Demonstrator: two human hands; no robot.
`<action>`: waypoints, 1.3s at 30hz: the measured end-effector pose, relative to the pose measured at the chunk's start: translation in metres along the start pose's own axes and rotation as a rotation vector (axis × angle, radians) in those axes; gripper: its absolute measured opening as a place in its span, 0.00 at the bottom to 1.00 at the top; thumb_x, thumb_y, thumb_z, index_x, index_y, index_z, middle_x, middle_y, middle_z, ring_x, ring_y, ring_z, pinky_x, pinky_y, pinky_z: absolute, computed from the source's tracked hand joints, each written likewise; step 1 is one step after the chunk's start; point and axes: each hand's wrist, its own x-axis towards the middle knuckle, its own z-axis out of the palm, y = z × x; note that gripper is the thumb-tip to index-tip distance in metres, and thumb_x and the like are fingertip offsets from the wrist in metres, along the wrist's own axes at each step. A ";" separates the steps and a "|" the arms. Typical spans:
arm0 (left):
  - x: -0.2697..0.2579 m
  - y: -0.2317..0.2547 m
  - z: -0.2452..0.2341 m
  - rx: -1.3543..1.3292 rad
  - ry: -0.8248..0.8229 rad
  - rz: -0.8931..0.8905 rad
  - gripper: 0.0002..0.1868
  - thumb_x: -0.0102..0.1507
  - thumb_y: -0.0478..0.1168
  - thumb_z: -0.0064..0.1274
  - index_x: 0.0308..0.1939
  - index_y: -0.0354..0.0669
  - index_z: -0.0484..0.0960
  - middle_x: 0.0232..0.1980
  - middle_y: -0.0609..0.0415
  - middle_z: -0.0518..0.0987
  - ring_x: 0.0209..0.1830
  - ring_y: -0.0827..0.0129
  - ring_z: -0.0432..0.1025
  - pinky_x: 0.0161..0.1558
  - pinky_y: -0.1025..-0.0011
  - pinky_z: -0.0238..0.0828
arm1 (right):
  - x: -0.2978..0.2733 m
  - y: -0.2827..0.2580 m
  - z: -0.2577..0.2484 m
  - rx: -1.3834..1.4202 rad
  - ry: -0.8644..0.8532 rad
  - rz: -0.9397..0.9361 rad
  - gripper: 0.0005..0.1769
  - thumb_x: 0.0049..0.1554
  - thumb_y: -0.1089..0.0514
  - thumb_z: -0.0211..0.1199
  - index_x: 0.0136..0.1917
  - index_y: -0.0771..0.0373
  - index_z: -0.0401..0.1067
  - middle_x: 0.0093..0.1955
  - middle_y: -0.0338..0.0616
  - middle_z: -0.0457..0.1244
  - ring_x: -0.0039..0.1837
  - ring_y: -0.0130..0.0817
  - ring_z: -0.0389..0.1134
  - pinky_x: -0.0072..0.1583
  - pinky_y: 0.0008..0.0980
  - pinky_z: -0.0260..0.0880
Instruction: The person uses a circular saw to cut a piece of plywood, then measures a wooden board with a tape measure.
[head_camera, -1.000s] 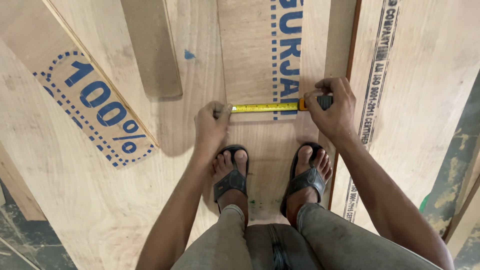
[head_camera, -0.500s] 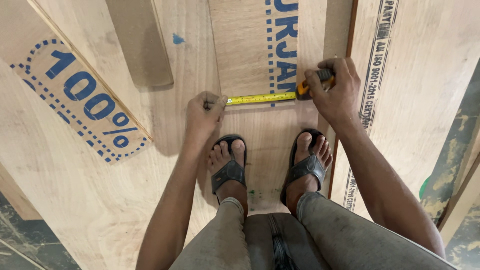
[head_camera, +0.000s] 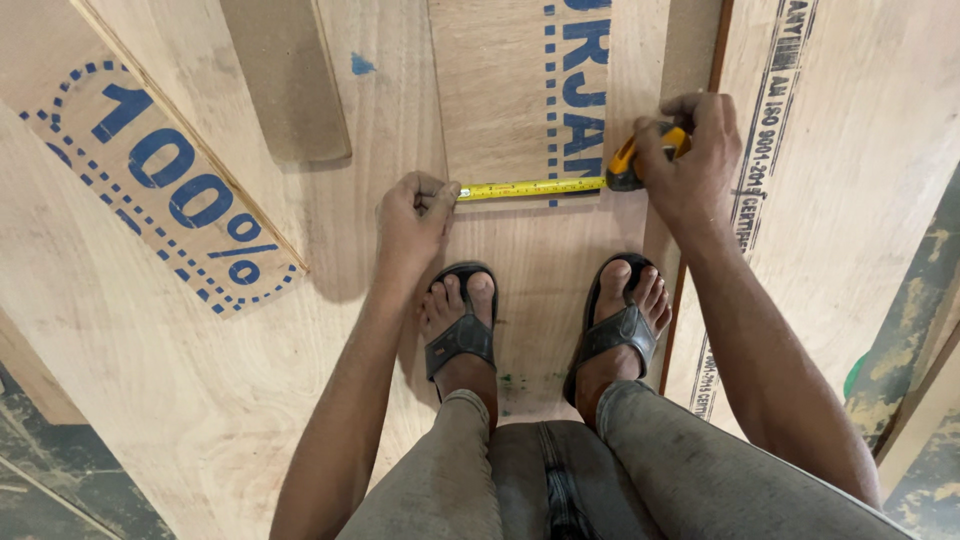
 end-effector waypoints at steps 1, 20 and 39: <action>0.001 0.001 0.000 0.000 -0.002 0.001 0.11 0.66 0.38 0.59 0.33 0.33 0.79 0.21 0.59 0.74 0.18 0.81 0.65 0.20 0.77 0.59 | 0.002 0.005 -0.002 -0.023 -0.014 0.024 0.11 0.70 0.59 0.68 0.57 0.65 0.67 0.52 0.45 0.60 0.51 0.33 0.66 0.50 0.34 0.72; 0.019 -0.017 -0.023 -0.085 -0.302 -0.075 0.08 0.68 0.37 0.56 0.38 0.34 0.78 0.26 0.56 0.79 0.23 0.79 0.71 0.25 0.78 0.68 | -0.007 -0.090 -0.030 0.432 -0.256 -0.171 0.06 0.68 0.71 0.53 0.59 0.70 0.64 0.52 0.51 0.69 0.56 0.37 0.73 0.56 0.34 0.76; 0.026 -0.012 -0.034 -0.131 -0.398 -0.116 0.08 0.68 0.35 0.57 0.37 0.32 0.80 0.27 0.54 0.79 0.24 0.77 0.73 0.28 0.77 0.71 | -0.016 -0.085 -0.011 -0.003 -0.285 -0.290 0.10 0.57 0.68 0.71 0.51 0.67 0.75 0.47 0.45 0.67 0.53 0.39 0.65 0.52 0.38 0.70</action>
